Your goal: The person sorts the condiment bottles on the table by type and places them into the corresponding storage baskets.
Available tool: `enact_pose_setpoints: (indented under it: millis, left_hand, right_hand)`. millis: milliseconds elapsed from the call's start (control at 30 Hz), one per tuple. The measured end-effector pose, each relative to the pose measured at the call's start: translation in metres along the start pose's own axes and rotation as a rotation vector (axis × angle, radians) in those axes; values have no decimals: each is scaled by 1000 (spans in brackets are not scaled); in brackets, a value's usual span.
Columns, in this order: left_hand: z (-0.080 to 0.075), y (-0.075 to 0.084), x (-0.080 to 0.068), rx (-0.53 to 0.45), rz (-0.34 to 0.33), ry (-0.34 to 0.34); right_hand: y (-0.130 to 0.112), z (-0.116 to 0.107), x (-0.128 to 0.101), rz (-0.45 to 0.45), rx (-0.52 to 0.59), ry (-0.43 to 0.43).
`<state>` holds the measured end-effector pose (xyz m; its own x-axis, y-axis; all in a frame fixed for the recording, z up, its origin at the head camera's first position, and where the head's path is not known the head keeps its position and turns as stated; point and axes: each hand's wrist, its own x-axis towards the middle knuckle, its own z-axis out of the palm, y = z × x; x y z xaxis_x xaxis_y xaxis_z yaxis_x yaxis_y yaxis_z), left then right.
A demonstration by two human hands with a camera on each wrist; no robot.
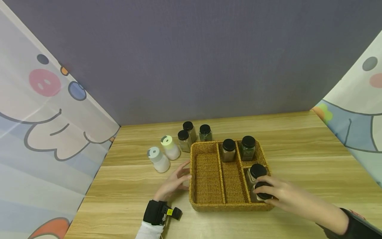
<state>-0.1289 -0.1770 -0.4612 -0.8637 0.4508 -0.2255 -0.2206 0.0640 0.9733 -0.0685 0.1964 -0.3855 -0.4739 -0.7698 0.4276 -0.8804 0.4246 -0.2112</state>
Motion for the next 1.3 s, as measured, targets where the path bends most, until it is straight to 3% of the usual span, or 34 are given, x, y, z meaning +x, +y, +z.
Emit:
enact_pose_setpoints:
  millis: [333, 800, 1133, 1300]
  left_hand:
    - [0, 0, 0, -2, -4, -4]
    - [0, -1, 0, -10, -5, -5]
    - [-1, -1, 1, -5, -4, -7]
    - [-1, -2, 1, -16, -5, -12]
  right_hand:
    - [2, 1, -1, -14, 4, 35]
    - [2, -8, 2, -5, -3, -28]
    - [-1, -21, 14, -24, -67, 76]
    - [1, -29, 23, -10, -16, 103]
